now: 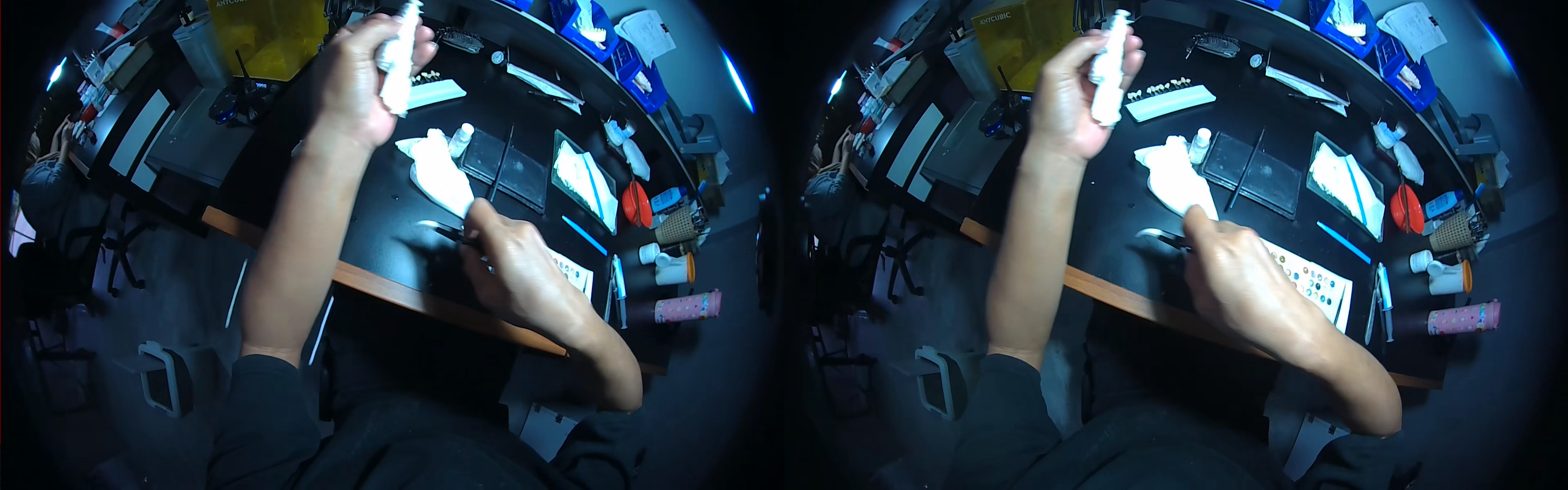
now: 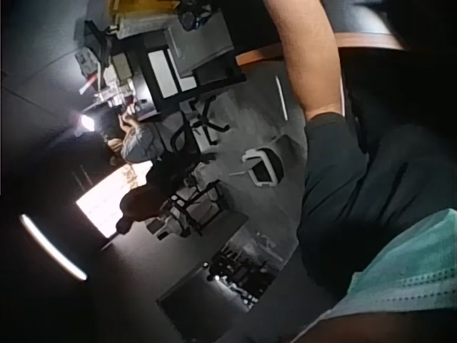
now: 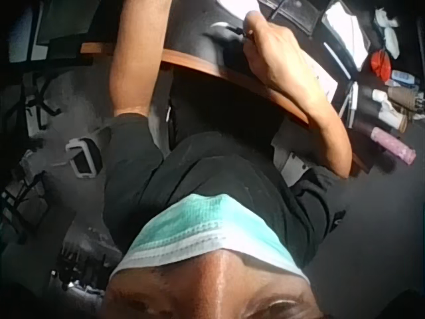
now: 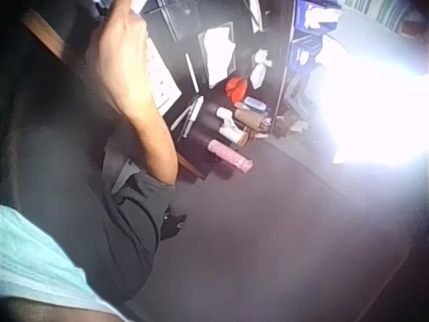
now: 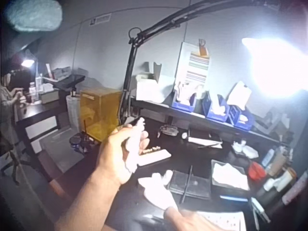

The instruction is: The person applies various shades of stain to dental crowns using a fine brush. They pick up individual crowns, dip the brush into a palette containing multiple colors, and paint details onto the surface of the crowns.

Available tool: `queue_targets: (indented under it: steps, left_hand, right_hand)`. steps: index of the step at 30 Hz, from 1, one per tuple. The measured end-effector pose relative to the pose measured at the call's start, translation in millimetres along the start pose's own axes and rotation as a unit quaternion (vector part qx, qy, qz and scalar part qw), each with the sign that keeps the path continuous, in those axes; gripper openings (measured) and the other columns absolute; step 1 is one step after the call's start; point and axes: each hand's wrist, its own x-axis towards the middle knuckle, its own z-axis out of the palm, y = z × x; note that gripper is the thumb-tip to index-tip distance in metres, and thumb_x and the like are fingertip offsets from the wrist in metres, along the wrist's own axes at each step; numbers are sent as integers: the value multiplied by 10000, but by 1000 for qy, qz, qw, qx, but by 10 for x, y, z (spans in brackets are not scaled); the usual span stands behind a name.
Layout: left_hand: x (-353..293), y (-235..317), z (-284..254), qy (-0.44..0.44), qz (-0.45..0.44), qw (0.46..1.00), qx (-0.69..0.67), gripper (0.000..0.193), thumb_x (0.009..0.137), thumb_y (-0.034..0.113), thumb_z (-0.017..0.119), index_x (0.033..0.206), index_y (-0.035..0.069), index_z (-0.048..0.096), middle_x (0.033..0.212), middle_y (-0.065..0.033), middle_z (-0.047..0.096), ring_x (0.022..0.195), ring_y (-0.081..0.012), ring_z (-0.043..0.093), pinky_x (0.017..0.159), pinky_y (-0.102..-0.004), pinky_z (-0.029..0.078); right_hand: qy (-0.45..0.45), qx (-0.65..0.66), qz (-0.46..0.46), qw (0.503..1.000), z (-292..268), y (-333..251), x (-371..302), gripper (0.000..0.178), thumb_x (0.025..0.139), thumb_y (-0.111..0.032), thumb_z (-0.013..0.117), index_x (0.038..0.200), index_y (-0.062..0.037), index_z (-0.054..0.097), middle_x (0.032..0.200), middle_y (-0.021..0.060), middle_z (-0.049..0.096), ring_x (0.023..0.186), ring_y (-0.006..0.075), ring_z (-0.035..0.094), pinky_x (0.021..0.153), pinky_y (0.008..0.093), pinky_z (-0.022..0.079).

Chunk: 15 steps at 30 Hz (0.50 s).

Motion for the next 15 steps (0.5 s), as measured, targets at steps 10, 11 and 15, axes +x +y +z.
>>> queue_targets:
  steps: [10, 11, 15]
  left_hand:
    - [-561, 892, -432, 85, 33, 993, 71, 168, 930, 61, 708, 1071, 32, 624, 1102, -189, 720, 1023, -270, 740, 920, -385, 620]
    - [-617, 933, -466, 95, 32, 993, 70, 172, 933, 65, 706, 1077, 29, 618, 1105, -189, 720, 1027, -268, 739, 916, -376, 621]
    - [-755, 1028, -552, 113, 34, 991, 67, 173, 942, 70, 697, 1082, 23, 607, 1111, -192, 719, 1034, -265, 737, 905, -358, 623]
  right_hand:
    - [-53, -65, 16, 996, 412, -86, 247, 217, 831, 48, 635, 1000, 134, 529, 985, 309, 569, 823, 431, 662, 774, 503, 574]
    - [-51, -94, 14, 994, 431, -69, 249, 233, 815, 23, 662, 995, 126, 557, 957, 293, 598, 852, 417, 678, 775, 510, 570]
    - [-64, -152, 9, 986, 427, -78, 355, 199, 852, -86, 710, 916, 39, 569, 885, 243, 638, 826, 445, 667, 740, 521, 535]
